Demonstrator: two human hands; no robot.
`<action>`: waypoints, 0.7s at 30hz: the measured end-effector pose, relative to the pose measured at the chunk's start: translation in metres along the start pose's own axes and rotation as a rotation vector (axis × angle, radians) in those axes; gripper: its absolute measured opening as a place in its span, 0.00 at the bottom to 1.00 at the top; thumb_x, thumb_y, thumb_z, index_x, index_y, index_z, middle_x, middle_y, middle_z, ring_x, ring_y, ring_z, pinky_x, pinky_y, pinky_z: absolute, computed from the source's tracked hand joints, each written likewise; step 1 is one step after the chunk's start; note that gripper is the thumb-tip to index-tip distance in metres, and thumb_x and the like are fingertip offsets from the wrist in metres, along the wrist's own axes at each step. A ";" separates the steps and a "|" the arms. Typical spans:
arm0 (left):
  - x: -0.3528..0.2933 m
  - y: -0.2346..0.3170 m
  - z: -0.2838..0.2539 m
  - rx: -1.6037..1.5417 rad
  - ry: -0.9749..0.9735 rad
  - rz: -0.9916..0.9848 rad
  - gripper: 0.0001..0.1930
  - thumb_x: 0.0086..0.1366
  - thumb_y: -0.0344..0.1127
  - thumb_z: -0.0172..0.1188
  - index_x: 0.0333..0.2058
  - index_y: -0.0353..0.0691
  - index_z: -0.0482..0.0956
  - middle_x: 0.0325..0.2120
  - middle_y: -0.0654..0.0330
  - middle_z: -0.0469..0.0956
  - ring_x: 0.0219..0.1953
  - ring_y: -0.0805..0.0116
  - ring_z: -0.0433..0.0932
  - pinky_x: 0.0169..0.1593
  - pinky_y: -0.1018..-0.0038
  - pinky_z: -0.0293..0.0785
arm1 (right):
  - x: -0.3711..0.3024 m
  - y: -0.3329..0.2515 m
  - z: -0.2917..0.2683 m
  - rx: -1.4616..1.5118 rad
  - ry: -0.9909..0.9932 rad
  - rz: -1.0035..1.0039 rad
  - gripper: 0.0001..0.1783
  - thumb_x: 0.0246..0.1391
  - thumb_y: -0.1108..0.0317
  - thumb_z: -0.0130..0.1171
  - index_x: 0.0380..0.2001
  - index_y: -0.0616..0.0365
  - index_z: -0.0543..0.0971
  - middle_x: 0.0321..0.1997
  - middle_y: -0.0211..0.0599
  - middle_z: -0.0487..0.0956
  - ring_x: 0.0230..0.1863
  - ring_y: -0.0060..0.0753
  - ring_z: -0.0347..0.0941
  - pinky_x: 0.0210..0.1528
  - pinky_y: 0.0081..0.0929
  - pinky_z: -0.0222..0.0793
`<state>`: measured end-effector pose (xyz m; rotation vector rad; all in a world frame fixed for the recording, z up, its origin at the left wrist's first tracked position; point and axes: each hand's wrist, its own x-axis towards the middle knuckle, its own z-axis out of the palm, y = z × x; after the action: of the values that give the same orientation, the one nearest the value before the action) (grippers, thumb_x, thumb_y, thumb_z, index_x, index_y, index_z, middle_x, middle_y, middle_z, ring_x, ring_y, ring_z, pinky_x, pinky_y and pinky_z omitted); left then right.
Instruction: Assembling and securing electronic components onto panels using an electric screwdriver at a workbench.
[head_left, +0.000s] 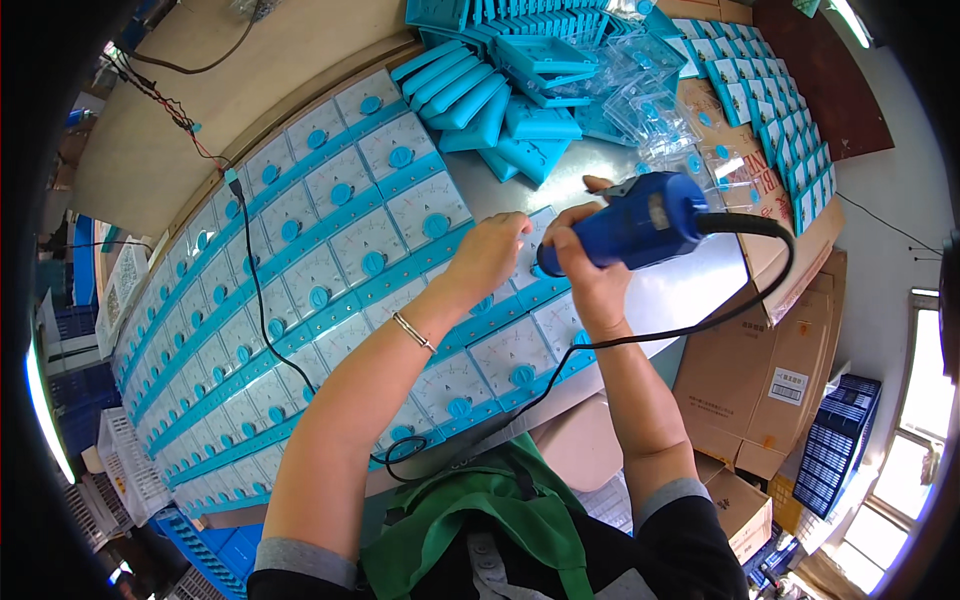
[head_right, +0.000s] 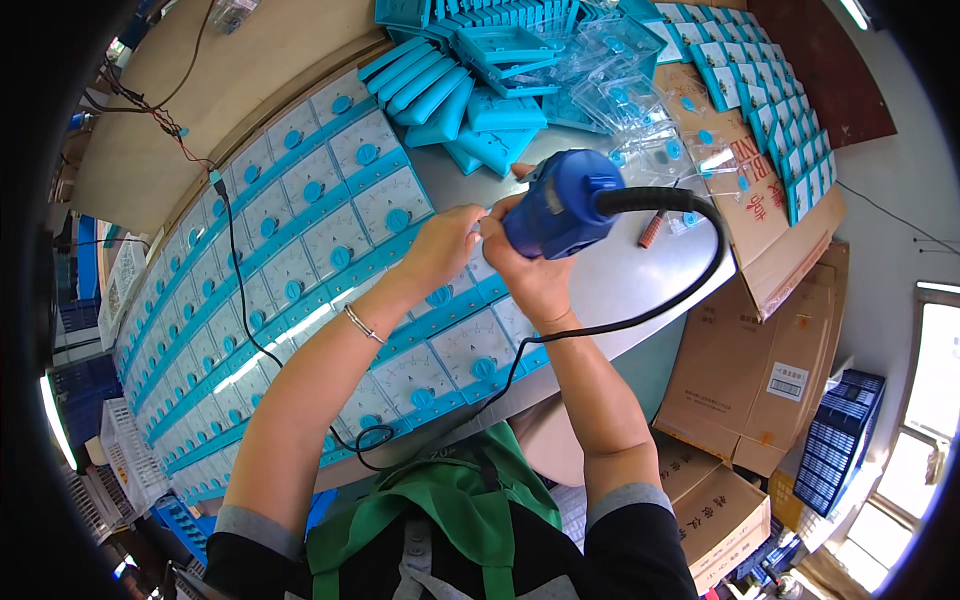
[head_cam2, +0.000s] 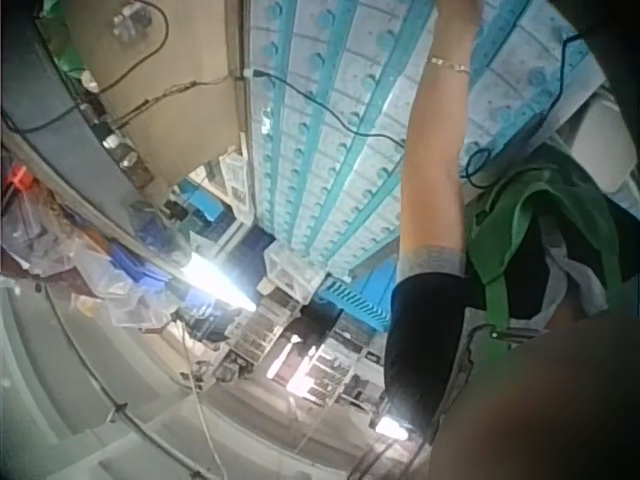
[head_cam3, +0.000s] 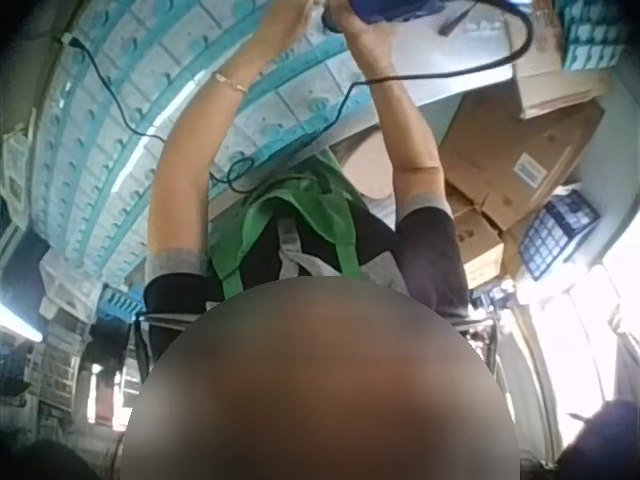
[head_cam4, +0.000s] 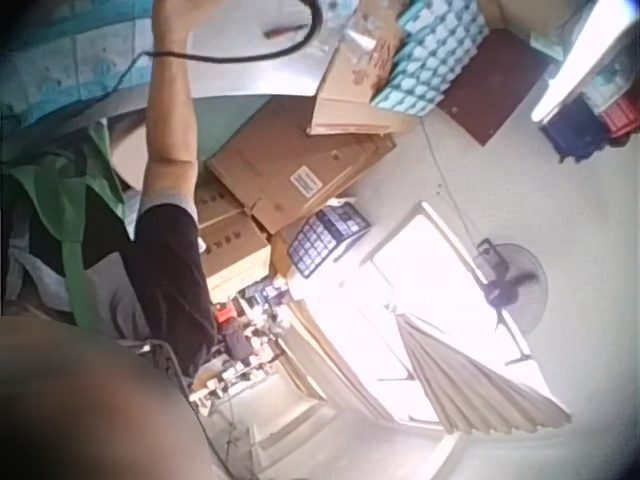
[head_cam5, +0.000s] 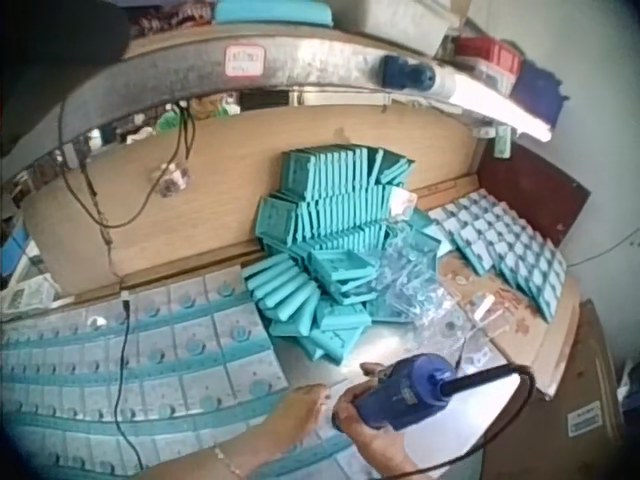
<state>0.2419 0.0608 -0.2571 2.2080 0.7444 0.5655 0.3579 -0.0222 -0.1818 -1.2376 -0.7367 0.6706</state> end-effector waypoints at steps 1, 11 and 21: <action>0.001 0.003 0.001 0.014 0.006 -0.010 0.08 0.57 0.24 0.58 0.36 0.35 0.74 0.34 0.49 0.78 0.39 0.47 0.77 0.41 0.59 0.73 | -0.001 0.004 -0.003 -0.001 0.001 0.000 0.08 0.39 0.76 0.64 0.26 0.59 0.77 0.39 0.34 0.77 0.35 0.22 0.73 0.38 0.24 0.70; 0.003 -0.010 0.007 0.021 -0.040 -0.025 0.04 0.57 0.26 0.58 0.32 0.37 0.74 0.31 0.50 0.78 0.35 0.49 0.76 0.38 0.60 0.72 | -0.007 0.007 0.008 -0.069 -0.124 0.035 0.10 0.39 0.75 0.65 0.28 0.59 0.76 0.39 0.34 0.77 0.33 0.22 0.73 0.40 0.24 0.70; 0.003 -0.006 0.005 -0.017 -0.033 -0.043 0.01 0.59 0.28 0.56 0.29 0.38 0.74 0.29 0.51 0.78 0.35 0.49 0.76 0.36 0.60 0.72 | -0.005 0.011 0.005 -0.288 -0.173 -0.173 0.09 0.39 0.76 0.64 0.27 0.58 0.76 0.36 0.33 0.77 0.42 0.25 0.73 0.45 0.27 0.68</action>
<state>0.2455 0.0637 -0.2642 2.1752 0.7653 0.5116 0.3501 -0.0211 -0.1920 -1.3680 -1.1006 0.5451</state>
